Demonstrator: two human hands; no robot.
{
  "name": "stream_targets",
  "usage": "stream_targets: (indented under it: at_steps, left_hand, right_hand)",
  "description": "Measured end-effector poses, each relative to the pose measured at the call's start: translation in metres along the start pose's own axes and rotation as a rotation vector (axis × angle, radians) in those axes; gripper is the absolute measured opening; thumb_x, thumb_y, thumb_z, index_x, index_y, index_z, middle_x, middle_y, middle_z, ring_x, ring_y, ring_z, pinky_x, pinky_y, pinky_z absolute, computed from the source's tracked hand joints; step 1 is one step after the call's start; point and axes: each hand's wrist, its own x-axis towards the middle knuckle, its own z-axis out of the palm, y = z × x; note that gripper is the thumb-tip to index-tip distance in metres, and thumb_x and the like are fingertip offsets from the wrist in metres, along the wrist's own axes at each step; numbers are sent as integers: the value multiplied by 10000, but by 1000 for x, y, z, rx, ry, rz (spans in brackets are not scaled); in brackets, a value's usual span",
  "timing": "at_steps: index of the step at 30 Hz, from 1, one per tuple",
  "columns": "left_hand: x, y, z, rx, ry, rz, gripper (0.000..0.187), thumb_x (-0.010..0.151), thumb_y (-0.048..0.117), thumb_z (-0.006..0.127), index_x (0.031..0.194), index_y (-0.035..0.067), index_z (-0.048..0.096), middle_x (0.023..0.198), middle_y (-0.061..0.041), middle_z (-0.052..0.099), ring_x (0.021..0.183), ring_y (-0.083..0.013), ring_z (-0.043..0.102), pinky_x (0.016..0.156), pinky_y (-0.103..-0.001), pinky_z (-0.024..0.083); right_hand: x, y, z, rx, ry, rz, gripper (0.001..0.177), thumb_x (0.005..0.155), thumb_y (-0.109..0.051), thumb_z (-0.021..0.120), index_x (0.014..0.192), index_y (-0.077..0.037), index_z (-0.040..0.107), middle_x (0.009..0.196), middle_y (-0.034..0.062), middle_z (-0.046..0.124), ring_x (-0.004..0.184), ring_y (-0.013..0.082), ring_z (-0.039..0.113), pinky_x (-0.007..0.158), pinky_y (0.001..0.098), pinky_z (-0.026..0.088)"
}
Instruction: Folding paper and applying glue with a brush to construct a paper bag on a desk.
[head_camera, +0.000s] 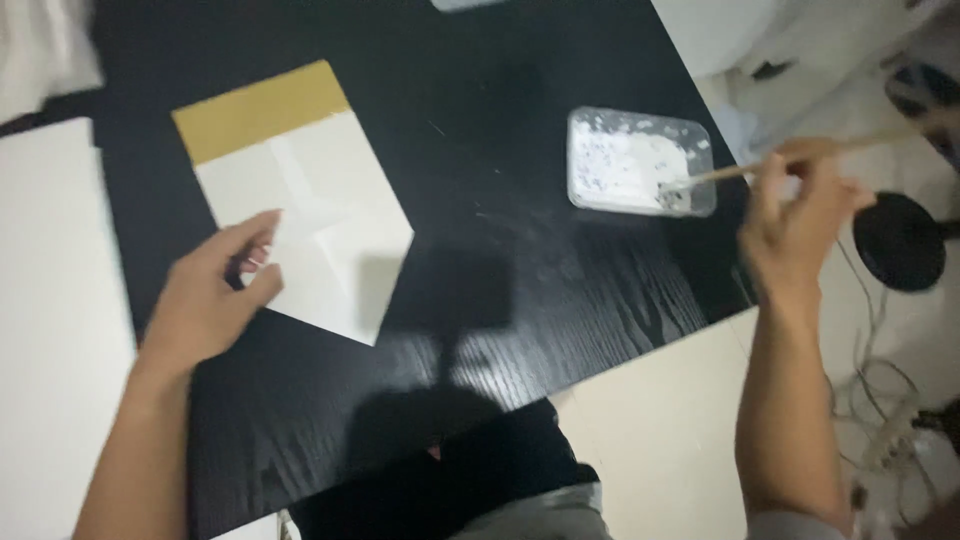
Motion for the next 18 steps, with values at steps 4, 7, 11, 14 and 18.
stream_targets:
  at_steps: [4,7,11,14,18]
  left_hand:
    - [-3,0,-1,8,-51,-90,568,917,192,602,1481,124,583,1292,-15,664,1116,-153,598,935,-334,421]
    - [2,-12,-5,30,40,127,565,896,143,654,1458,127,598,1294,-47,687,1062,-164,624,937,-318,445]
    - [-7,3,-7,-5,-57,-6,561,925,166,584,1485,150,563,1274,-25,675,1021,-180,627,880,-342,446]
    - [-6,7,-15,-23,-49,2,556,936,167,572,1491,149,557,1209,-32,661,966,-180,591,860,-332,443]
    - [-7,0,-10,-32,-71,36,543,950,152,564,1491,110,557,1100,-23,643,866,-181,543,813,-333,427]
  right_hand:
    - [-6,-5,-5,128,-4,-39,196,1244,-117,509,1195,46,606,1065,183,644,994,365,607,973,516,301]
    - [-3,7,11,143,60,-107,188,1267,-52,600,1130,58,665,929,149,611,756,256,513,712,429,366]
    - [-15,13,10,192,10,-8,136,1241,-9,595,1176,81,674,1035,217,676,946,367,641,837,489,452]
    - [-14,15,20,217,16,-4,142,1271,-3,585,1202,83,675,1043,205,689,982,351,654,870,470,475]
    - [-24,30,16,287,-25,10,159,1359,11,500,1228,64,573,1167,192,593,1093,375,575,1025,494,427]
